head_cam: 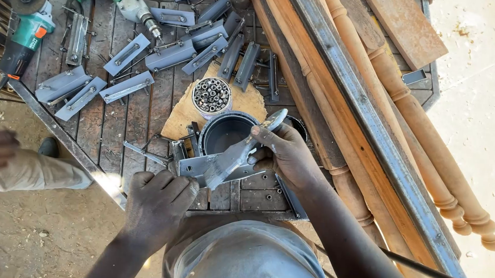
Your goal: Painting small metal brackets with black paint using a handheld brush on a workshop table.
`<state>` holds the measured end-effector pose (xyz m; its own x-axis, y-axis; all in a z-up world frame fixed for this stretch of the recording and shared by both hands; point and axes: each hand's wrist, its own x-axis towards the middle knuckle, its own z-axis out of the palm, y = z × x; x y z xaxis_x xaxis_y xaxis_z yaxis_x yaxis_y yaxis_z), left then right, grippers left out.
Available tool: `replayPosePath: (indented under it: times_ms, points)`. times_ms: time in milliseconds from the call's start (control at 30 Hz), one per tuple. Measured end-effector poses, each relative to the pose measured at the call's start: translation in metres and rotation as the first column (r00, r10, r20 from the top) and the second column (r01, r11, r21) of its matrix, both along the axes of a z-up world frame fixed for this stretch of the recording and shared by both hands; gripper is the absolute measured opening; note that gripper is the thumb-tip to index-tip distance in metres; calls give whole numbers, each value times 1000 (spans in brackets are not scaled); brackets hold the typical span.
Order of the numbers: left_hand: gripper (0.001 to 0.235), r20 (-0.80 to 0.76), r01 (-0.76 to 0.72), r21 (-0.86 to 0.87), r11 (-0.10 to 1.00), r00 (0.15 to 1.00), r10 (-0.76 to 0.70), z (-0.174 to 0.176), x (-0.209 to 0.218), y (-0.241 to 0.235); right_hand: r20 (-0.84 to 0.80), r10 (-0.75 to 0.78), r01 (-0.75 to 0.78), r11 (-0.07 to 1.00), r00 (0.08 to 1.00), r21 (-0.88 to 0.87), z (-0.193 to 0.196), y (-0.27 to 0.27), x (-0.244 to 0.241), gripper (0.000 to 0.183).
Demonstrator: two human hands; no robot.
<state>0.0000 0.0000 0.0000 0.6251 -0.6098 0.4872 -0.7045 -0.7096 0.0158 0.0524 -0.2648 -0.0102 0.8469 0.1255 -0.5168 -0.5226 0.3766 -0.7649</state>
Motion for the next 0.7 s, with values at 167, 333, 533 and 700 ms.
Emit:
replayPosePath:
  times_ms: [167,333,533,700]
  points:
    - [23,3,-24,29,999,1000,24,0,-1,3,-45,48,-53,993,998,-107,5,-4,1,21]
    - [20,27,-34,-20,999,999,35,4,2,13,-140,-44,22,987,989,-159,-10,-41,10,25]
    - [37,74,-102,-42,994,992,105,-9,1,26,-87,-204,169,940,975,-298,-43,-94,9,26]
    - [17,-713,-633,-100,768,584,389,-56,-12,25,121,-299,298,954,946,30,-39,-85,-6,14]
